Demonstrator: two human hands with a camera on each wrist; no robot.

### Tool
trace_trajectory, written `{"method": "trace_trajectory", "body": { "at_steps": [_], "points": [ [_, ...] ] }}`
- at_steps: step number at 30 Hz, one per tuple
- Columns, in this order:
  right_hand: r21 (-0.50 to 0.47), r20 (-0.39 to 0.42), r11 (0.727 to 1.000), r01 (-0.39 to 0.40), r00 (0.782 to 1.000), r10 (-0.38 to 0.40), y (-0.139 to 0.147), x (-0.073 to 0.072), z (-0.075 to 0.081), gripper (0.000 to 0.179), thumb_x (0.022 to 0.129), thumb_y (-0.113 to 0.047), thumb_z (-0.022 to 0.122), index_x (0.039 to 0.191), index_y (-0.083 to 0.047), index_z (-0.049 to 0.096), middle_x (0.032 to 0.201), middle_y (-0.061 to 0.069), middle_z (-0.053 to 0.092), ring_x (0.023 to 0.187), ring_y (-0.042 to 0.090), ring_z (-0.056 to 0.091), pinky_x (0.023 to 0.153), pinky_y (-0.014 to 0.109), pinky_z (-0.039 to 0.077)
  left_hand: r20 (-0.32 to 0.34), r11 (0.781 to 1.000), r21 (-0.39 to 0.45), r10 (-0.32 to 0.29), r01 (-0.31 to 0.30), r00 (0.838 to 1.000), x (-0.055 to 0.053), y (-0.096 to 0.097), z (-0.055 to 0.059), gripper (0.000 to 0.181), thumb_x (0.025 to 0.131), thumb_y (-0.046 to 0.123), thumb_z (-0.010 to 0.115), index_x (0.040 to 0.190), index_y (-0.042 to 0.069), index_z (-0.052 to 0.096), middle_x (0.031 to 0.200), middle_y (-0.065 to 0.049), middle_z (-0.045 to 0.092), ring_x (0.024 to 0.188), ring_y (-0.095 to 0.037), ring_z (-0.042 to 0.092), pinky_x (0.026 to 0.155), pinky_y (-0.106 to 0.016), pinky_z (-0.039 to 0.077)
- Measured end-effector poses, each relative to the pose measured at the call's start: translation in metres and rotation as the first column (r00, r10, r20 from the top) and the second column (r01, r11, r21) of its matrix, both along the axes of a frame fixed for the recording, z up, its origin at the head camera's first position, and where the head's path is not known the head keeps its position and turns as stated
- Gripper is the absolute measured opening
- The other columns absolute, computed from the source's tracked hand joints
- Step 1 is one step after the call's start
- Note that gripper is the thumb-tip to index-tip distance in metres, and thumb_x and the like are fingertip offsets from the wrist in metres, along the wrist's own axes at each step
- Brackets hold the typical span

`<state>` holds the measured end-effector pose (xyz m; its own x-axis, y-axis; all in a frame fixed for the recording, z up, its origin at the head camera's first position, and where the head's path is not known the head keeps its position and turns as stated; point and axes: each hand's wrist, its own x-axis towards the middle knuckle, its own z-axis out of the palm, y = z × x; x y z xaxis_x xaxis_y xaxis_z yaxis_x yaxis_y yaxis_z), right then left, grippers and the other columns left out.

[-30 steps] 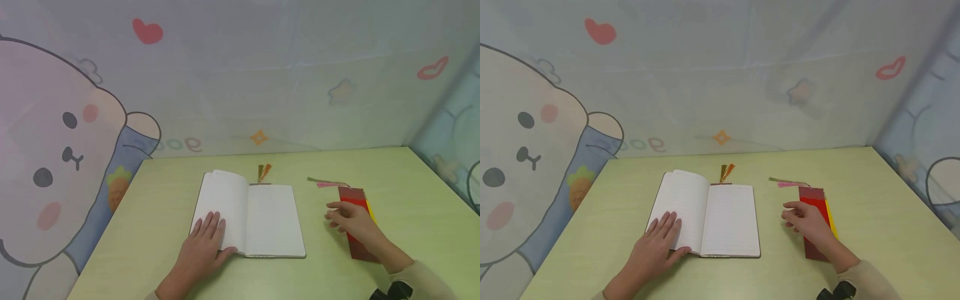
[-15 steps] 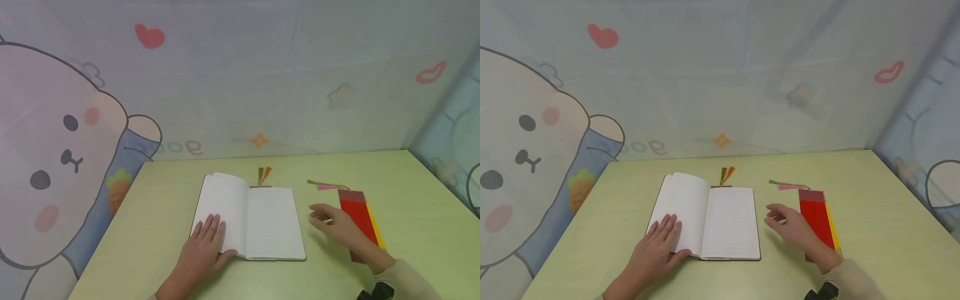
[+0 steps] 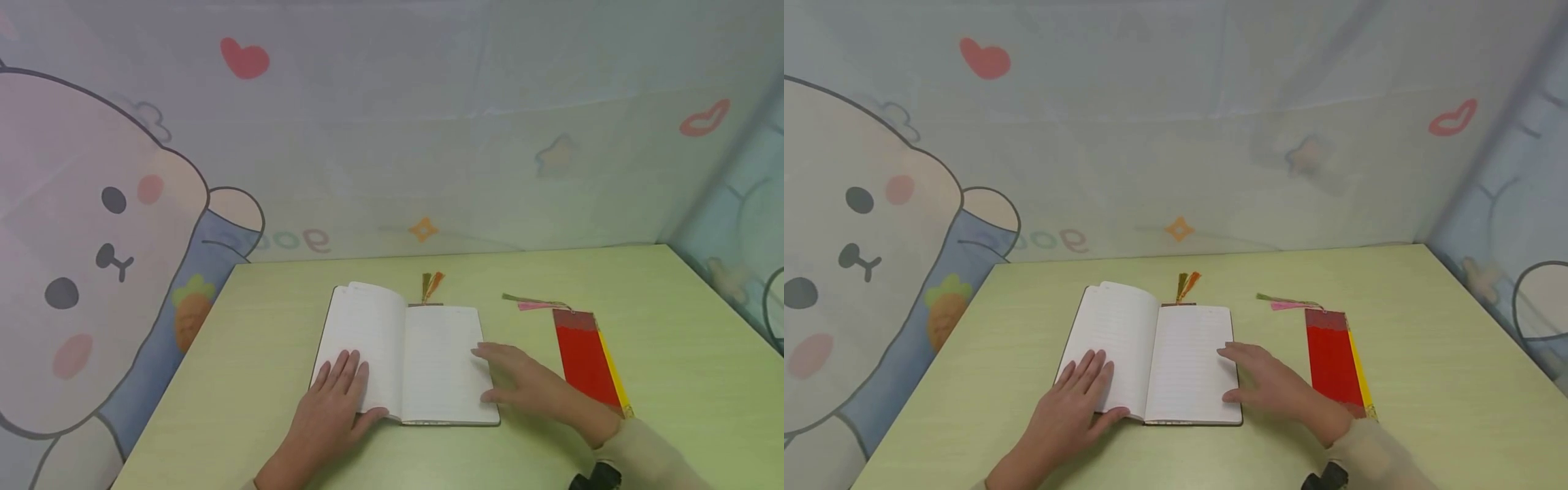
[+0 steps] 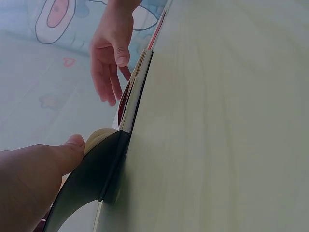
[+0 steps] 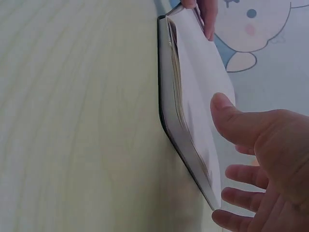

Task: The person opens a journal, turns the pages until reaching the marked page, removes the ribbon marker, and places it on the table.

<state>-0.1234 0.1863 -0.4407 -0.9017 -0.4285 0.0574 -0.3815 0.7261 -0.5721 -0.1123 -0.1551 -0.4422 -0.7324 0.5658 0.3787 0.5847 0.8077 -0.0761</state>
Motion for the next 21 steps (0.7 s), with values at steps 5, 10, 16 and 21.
{"method": "trace_trajectory", "body": {
  "at_steps": [5,10,16,21],
  "points": [
    [0.079,-0.017,0.995,-0.067,0.998,0.068,-0.0028,0.0000,-0.0017,0.075,0.077,-0.039,0.074,0.139,-0.011,0.043,0.144,0.009,0.038,0.129,0.032,0.034,0.099,0.051,0.036,0.003,1.000,0.002,-0.001,0.001,1.000,0.0000,0.0000,-0.0001,0.070,0.087,0.055,0.054,0.129,-0.001,0.051,0.136,-0.019,0.046,0.130,-0.032,0.038,0.105,-0.047,0.030],
    [0.119,-0.011,0.988,-0.102,0.994,0.104,-0.0038,-0.0001,-0.0013,0.081,0.075,-0.044,0.073,0.141,-0.010,0.040,0.146,0.009,0.034,0.133,0.033,0.029,0.101,0.052,0.032,-0.008,1.000,0.008,-0.004,0.004,1.000,-0.0003,-0.0002,-0.0007,0.070,0.086,0.055,0.055,0.129,-0.001,0.051,0.135,-0.019,0.047,0.129,-0.032,0.039,0.104,-0.047,0.030],
    [0.162,0.022,0.981,-0.110,0.994,0.107,-0.0045,-0.0013,-0.0028,0.087,0.073,-0.050,0.071,0.143,-0.012,0.036,0.149,0.007,0.030,0.135,0.034,0.024,0.101,0.052,0.033,-0.022,1.000,0.011,-0.010,0.010,1.000,-0.0007,-0.0002,-0.0013,0.070,0.086,0.054,0.056,0.128,-0.002,0.052,0.134,-0.019,0.048,0.128,-0.032,0.040,0.103,-0.047,0.032],
    [0.163,0.038,0.980,-0.114,0.993,0.110,-0.0059,-0.0020,-0.0036,0.086,0.074,-0.049,0.072,0.143,-0.011,0.037,0.148,0.006,0.032,0.136,0.034,0.023,0.100,0.053,0.033,0.000,1.000,0.004,-0.002,0.002,1.000,-0.0001,0.0006,0.0003,0.070,0.086,0.055,0.055,0.128,-0.002,0.052,0.135,-0.020,0.047,0.128,-0.032,0.039,0.103,-0.047,0.031]
  ]
}}
